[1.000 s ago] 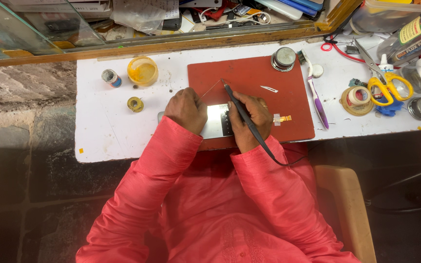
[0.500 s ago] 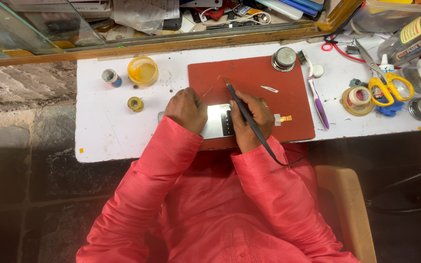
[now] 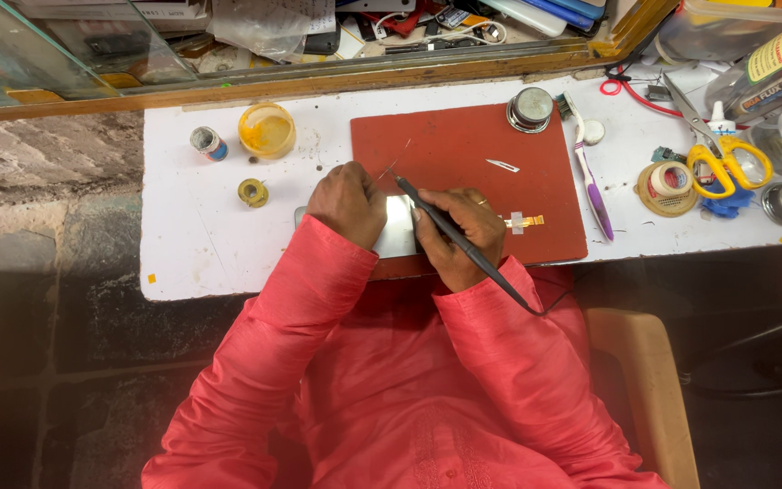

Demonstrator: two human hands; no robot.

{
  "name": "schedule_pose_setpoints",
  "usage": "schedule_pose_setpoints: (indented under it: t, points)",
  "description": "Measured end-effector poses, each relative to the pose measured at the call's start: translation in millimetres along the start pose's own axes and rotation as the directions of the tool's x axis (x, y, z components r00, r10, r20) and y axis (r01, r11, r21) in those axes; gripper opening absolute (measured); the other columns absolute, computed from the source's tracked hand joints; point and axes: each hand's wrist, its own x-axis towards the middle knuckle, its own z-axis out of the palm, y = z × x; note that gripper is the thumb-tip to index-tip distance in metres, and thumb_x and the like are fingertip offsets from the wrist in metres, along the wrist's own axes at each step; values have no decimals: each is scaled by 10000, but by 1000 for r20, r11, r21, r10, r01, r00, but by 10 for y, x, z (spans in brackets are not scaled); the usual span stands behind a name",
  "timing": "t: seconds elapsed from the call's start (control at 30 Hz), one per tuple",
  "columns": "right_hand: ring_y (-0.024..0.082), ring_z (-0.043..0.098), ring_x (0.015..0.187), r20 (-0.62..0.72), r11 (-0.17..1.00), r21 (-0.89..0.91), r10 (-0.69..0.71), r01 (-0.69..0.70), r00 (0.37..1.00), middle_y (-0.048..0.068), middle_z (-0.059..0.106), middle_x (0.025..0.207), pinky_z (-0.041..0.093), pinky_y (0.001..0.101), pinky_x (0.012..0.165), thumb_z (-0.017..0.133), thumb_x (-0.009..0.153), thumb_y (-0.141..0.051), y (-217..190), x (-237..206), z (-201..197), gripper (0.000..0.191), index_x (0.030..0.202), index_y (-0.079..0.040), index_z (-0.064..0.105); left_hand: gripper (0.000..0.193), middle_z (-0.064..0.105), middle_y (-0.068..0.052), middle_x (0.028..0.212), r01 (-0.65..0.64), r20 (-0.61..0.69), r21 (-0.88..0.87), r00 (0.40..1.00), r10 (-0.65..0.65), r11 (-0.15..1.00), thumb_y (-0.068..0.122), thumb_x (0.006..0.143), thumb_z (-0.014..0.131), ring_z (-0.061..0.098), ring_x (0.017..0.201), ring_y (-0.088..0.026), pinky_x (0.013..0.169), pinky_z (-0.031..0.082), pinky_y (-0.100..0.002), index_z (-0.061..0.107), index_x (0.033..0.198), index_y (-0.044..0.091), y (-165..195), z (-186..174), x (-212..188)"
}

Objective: The person solders a small flex-cable connector on a work mat, holding a soldering iron in one hand and the wire in the other. They dip the iron in flux, apply it to the connector joints, and press and reposition the flex cable and connector with their fingers while working.

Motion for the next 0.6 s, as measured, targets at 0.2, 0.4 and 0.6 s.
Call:
schedule_pose_setpoints:
  t: [0.2, 0.4, 0.6]
  points:
    - [173, 681, 762, 44, 999, 44, 29, -31, 999, 66, 746, 845, 551, 291, 708, 807, 841, -44, 32, 58, 22, 188, 1024, -38, 765, 127, 679, -176, 807, 34, 41, -4, 999, -33, 999, 112, 869, 656, 666, 731, -342, 684, 546, -452, 610, 794, 19, 11, -1, 93]
    - [174, 694, 759, 32, 1000, 16, -6, 5, 999, 56, 750, 830, 550, 296, 730, 808, 827, -41, 12, 50, 87, 176, 998, -47, 769, 181, 680, -170, 810, 27, 31, -10, 999, -27, 1000, 151, 893, 687, 665, 730, -339, 677, 541, -454, 611, 789, 23, -14, -38, 88]
    - [174, 697, 751, 31, 999, -9, -31, 31, 999, 50, 749, 815, 548, 301, 735, 803, 825, -29, -3, 36, 113, 175, 995, -53, 772, 175, 680, -173, 817, 22, 29, -12, 999, -22, 1000, 147, 887, 690, 664, 740, -344, 684, 540, -455, 613, 795, 18, -61, -42, 61]
